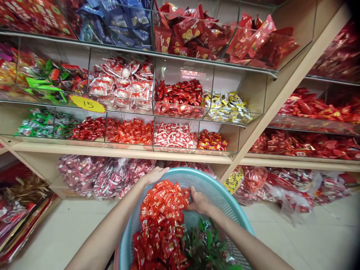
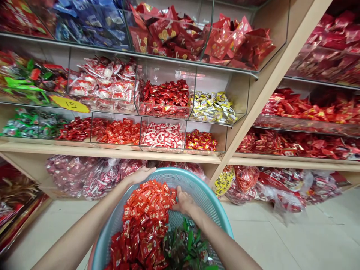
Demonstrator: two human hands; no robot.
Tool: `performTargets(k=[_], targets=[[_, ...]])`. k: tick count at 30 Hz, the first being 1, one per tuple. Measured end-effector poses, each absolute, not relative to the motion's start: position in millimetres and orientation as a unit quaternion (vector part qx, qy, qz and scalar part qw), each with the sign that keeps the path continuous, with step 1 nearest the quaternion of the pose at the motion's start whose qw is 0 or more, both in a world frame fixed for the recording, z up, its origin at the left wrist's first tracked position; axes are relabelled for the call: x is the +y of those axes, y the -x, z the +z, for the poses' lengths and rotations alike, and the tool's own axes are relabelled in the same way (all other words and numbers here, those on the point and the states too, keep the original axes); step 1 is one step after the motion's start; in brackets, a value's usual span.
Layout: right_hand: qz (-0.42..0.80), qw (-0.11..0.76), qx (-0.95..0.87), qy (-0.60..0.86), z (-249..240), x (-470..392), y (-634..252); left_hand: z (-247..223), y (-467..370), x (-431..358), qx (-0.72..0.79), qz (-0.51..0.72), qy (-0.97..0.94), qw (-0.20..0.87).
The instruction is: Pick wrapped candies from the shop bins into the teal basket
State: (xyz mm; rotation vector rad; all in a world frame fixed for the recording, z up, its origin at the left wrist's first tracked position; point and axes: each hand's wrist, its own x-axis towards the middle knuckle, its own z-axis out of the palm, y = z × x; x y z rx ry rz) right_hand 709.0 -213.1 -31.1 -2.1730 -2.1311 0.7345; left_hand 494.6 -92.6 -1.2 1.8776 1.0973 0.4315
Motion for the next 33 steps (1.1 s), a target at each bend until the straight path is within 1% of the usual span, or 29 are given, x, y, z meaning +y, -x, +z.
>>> performTargets(k=[2, 7, 13, 26, 33], targets=[[0.25, 0.033, -0.659, 0.708, -33, -213, -705, -1, -496, -93, 0.447, 0.172, -0.753, 0.45], [0.219, 0.067, -0.677, 0.699, -39, -211, -702, -1, -496, -95, 0.452, 0.168, -0.755, 0.444], [0.24, 0.152, -0.686, 0.67, -57, -206, -713, -1, -497, -95, 0.447, 0.176, -0.759, 0.439], [0.25, 0.2, -0.668, 0.672, -69, -202, -714, -3, -497, -94, 0.443, 0.175, -0.78, 0.406], [0.242, 0.23, -0.663, 0.67, -61, -198, -722, -8, -497, -92, 0.438, 0.184, -0.789, 0.389]])
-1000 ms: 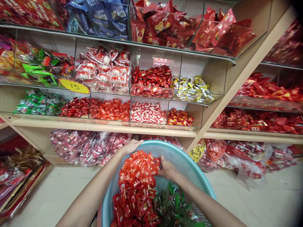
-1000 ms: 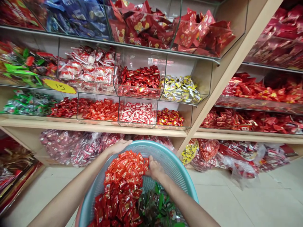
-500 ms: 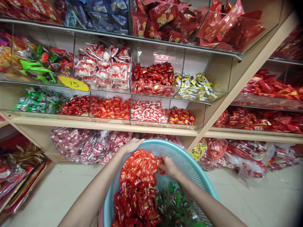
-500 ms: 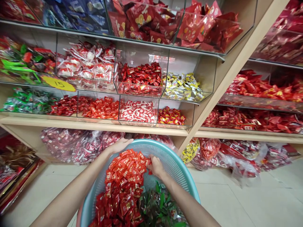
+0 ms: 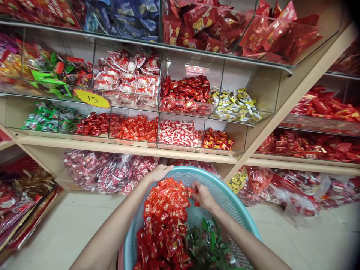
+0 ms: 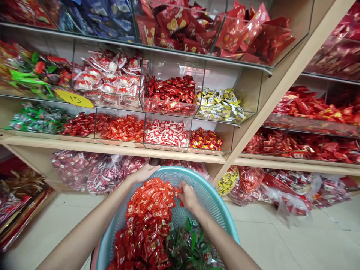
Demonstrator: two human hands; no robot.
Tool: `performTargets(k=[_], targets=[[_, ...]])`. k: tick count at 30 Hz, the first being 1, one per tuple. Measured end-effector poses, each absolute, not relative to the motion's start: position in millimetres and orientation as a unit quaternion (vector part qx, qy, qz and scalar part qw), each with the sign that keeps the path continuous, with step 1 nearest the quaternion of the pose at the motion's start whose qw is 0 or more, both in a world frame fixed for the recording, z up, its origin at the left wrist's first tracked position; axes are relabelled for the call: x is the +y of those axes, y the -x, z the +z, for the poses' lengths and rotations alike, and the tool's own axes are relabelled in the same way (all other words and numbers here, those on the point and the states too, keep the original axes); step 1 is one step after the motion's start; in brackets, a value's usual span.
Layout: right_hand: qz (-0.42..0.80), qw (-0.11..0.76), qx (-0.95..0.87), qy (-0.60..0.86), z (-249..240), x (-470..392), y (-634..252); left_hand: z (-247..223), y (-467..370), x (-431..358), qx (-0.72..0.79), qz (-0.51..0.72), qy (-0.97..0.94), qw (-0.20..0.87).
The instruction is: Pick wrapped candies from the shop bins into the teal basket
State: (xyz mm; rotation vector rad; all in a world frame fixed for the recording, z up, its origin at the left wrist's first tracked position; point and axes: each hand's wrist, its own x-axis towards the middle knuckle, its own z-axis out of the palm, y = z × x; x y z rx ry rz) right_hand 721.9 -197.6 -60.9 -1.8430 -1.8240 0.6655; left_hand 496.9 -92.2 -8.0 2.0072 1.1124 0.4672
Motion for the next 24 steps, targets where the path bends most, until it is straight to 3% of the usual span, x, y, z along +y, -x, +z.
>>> performTargets(k=[11, 19, 24], targets=[[0.264, 0.235, -0.67, 0.653, -52, -199, -717, -10, -499, -91, 0.439, 0.185, -0.802, 0.361], [0.189, 0.293, -0.72, 0.6, -19, -197, -704, -8, -497, -94, 0.438, 0.19, -0.803, 0.356], [0.122, 0.222, -0.795, 0.551, -7, -194, -685, -11, -496, -96, 0.445, 0.196, -0.803, 0.346]])
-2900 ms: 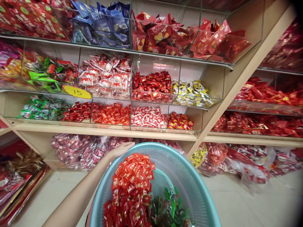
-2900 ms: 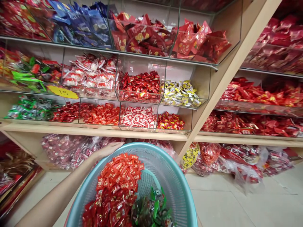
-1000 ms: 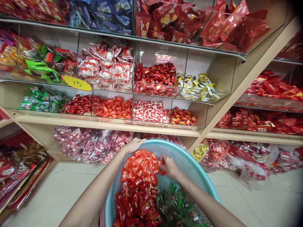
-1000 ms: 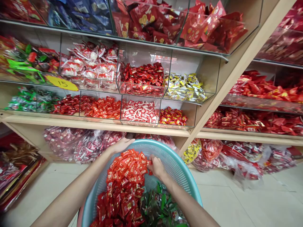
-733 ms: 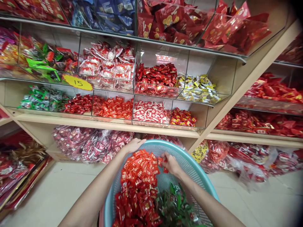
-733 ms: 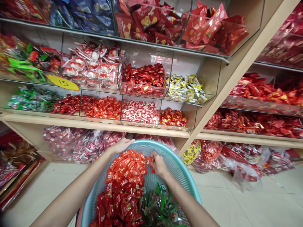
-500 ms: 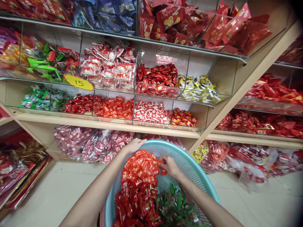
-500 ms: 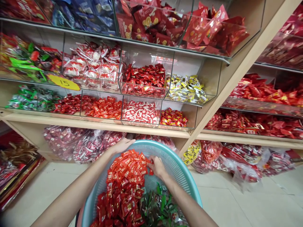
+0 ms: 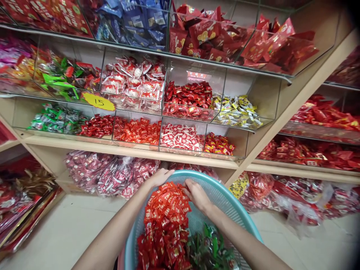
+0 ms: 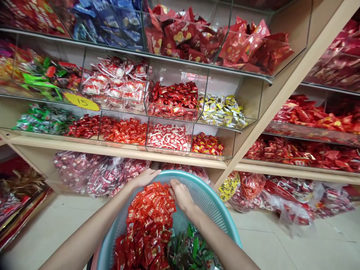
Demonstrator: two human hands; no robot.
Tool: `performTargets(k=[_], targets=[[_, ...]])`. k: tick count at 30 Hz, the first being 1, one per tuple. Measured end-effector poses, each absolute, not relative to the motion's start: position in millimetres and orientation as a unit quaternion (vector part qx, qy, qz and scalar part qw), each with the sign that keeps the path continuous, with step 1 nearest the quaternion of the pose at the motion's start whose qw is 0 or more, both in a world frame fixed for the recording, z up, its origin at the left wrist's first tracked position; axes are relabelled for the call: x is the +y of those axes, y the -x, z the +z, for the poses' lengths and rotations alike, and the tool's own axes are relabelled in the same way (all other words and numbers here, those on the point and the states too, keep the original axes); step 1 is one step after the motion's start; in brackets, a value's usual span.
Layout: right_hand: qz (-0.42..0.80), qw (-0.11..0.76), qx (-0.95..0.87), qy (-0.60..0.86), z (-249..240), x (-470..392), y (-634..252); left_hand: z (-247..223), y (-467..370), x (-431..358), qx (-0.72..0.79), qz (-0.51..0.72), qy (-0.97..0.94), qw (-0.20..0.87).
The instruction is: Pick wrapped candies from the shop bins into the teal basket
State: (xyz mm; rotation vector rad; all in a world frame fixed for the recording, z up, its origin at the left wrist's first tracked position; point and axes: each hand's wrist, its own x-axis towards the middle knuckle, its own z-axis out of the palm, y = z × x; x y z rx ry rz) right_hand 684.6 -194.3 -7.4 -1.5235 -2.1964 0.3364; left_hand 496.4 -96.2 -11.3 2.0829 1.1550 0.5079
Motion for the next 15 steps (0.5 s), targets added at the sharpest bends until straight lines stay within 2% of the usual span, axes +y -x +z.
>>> performTargets(k=[5, 8, 11, 15], targets=[[0.038, 0.103, -0.817, 0.566, -2, -190, -671, -12, -496, -98, 0.436, 0.201, -0.805, 0.348], [0.046, 0.079, -0.824, 0.559, 0, -190, -670, -11, -496, -98, 0.446, 0.195, -0.8, 0.351], [0.093, 0.108, -0.836, 0.531, -3, -192, -676, -10, -497, -98, 0.448, 0.19, -0.784, 0.385], [0.163, 0.209, -0.816, 0.514, -14, -190, -687, 0, -493, -102, 0.452, 0.203, -0.73, 0.47]])
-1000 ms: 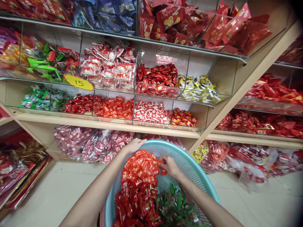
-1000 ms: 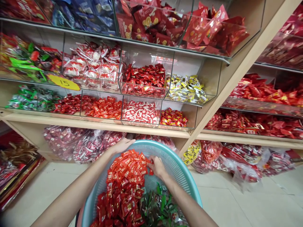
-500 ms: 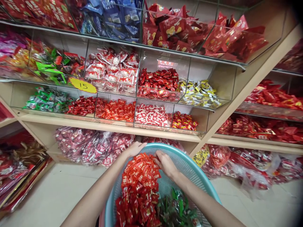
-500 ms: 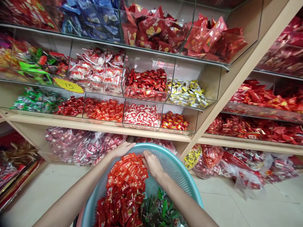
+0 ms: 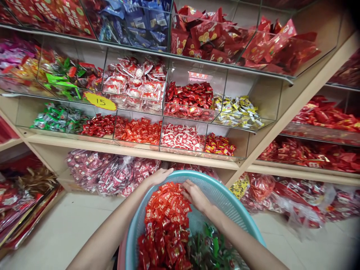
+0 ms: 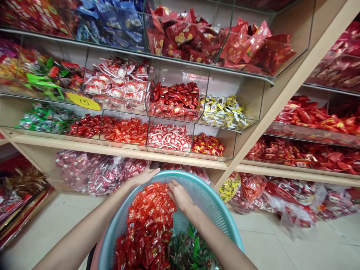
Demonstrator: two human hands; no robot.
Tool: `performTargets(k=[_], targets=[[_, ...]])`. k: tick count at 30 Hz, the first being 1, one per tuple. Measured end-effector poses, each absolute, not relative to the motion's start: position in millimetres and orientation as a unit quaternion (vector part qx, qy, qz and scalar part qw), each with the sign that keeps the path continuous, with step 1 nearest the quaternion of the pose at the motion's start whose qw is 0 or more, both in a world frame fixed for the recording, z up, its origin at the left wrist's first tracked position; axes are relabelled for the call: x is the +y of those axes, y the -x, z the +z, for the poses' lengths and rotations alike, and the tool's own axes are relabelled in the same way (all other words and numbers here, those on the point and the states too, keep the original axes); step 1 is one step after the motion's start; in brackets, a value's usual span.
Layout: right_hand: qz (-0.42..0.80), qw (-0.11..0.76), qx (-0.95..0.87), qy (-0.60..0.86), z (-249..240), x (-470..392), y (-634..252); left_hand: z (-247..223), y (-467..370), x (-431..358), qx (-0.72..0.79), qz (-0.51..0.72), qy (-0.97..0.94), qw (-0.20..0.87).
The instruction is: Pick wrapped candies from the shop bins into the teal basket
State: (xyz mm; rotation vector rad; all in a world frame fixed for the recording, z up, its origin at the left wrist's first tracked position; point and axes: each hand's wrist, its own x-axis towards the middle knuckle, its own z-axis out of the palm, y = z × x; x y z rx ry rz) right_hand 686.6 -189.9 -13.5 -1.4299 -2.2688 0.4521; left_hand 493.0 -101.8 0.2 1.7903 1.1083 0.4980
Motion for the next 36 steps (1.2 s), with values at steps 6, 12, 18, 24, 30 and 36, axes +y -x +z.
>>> performTargets(k=[6, 12, 18, 24, 30, 36], targets=[[0.343, 0.391, -0.625, 0.581, -28, -173, -691, 19, -471, -120, 0.463, 0.218, -0.696, 0.504], [0.48, 0.434, -0.472, 0.599, -31, -168, -675, 21, -440, -170, 0.47, 0.296, -0.679, 0.479], [0.465, 0.419, -0.478, 0.616, -29, -167, -665, 11, -423, -215, 0.531, 0.383, -0.592, 0.469], [0.417, 0.409, -0.504, 0.636, -32, -165, -661, 10, -421, -230, 0.55, 0.407, -0.531, 0.5], [0.253, 0.35, -0.65, 0.625, -30, -176, -658, 5, -422, -234, 0.548, 0.397, -0.544, 0.496], [0.124, 0.259, -0.717, 0.635, -20, -188, -654, 2, -421, -233, 0.559, 0.394, -0.536, 0.496]])
